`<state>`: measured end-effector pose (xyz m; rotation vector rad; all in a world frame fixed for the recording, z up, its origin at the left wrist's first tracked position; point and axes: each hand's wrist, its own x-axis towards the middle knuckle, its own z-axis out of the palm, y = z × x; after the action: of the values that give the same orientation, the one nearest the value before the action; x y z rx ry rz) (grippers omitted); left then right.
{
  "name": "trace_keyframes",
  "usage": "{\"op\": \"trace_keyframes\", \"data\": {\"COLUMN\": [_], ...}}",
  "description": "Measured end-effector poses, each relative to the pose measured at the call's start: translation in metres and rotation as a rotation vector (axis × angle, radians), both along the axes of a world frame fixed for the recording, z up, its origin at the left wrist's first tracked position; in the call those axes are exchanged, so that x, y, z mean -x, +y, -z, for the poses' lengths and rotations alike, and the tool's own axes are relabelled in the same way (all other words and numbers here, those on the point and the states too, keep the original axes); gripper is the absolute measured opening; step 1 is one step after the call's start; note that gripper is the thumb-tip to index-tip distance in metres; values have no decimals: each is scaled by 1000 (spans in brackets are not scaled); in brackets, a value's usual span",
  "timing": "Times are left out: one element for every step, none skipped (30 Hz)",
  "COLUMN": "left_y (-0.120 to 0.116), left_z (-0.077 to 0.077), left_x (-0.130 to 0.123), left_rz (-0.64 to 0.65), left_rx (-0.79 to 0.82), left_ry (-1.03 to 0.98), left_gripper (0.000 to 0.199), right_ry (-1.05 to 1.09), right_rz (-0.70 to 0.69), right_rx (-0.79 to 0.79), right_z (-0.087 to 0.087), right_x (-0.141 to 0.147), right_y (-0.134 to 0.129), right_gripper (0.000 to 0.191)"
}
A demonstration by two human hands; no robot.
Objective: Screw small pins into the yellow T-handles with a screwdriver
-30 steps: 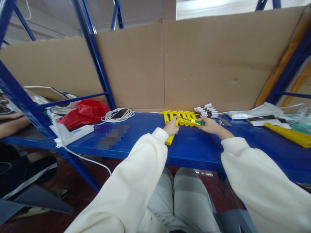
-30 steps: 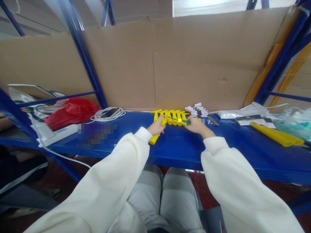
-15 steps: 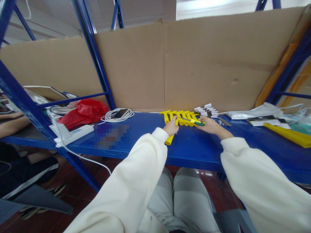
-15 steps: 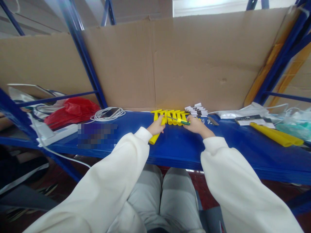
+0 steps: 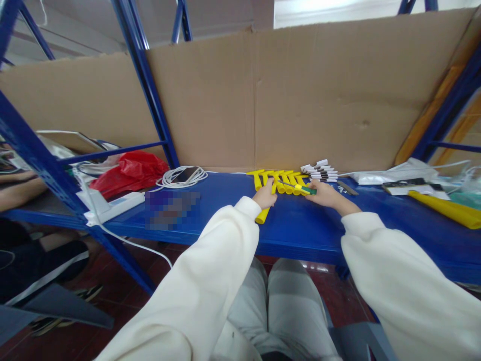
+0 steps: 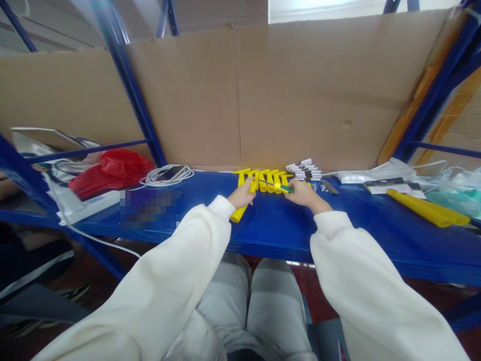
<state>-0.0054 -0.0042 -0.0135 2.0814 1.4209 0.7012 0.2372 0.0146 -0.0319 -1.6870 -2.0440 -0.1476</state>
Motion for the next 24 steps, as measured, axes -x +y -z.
{"op": "trace_keyframes", "data": {"left_y": [0, 0, 0, 0, 0, 0, 1, 1, 1, 1, 1, 0, 0, 0, -1, -1, -1, -1, 0, 0, 1, 2, 2, 3], "left_z": [0, 0, 0, 0, 0, 0, 0, 0, 0, 0, 0, -1, -1, -1, -2, -2, -2, -2, -1, -1, 0, 0, 0, 1], "left_x": [0, 0, 0, 0, 0, 0, 1, 0, 0, 0, 0, 0, 0, 0, 0, 0, 1, 1, 1, 1, 1, 2, 2, 2], "left_rz": [-1, -2, -3, -3, -1, 1, 4, 7, 10, 12, 13, 14, 13, 10, 7, 3, 0, -3, -3, -2, 0, -1, 1, 0], "left_rx": [1, 1, 1, -1, -3, -6, -8, -11, -12, -12, -11, -10, -10, -12, -15, -18, -20, -20, -19, -18, -20, -24, -28, -32], "left_ry": [-1, 0, 2, 6, 9, 11, 11, 8, 5, 3, 3, 7, 13, 19, 24, 28, 30, 32, 35, 38, 41, 43, 43, 42], "left_gripper": [65, 65, 66, 66, 66, 66, 66, 66, 66, 66, 67, 67, 67, 67, 67, 66, 65, 65, 65, 66, 66, 66, 66, 66], "right_ry": [9, 16, 23, 26, 27, 24, 17, 9, 0, -9, -17, -21, -23, -22, -19, -14, -11, -9, -9, -11, -14, -17, -20, -24], "right_rz": [-10, -18, -19, -15, -8, 1, 14, 28, 40, 50, 57, 60, 56, 51, 45, 40, 32, 23, 16, 9, 2, -1, 1, 9], "right_rx": [2, 4, 6, 4, -5, -18, -30, -36, -34, -25, -8, 10, 26, 41, 56, 70, 80, 83, 75, 56, 31, 5, -14, -21], "right_z": [-1, -1, -2, -3, -4, -4, -5, -5, -5, -4, -4, -5, -5, -5, -6, -6, -7, -7, -7, -7, -6, -6, -5, -5], "right_x": [0, 0, 0, 0, 0, 0, 0, 0, 1, 1, 2, 3, 4, 5, 5, 6, 6, 6, 6, 5, 4, 3, 3, 3], "right_y": [0, -1, -1, -1, -1, -1, -1, -1, -1, -1, -2, -3, -4, -4, -5, -6, -6, -6, -5, -4, -4, -3, -3, -3], "right_gripper": [18, 14, 12, 10, 10, 11, 12, 15, 17, 20, 21, 22, 22, 22, 21, 20, 18, 17, 16, 16, 17, 19, 21, 23]}}
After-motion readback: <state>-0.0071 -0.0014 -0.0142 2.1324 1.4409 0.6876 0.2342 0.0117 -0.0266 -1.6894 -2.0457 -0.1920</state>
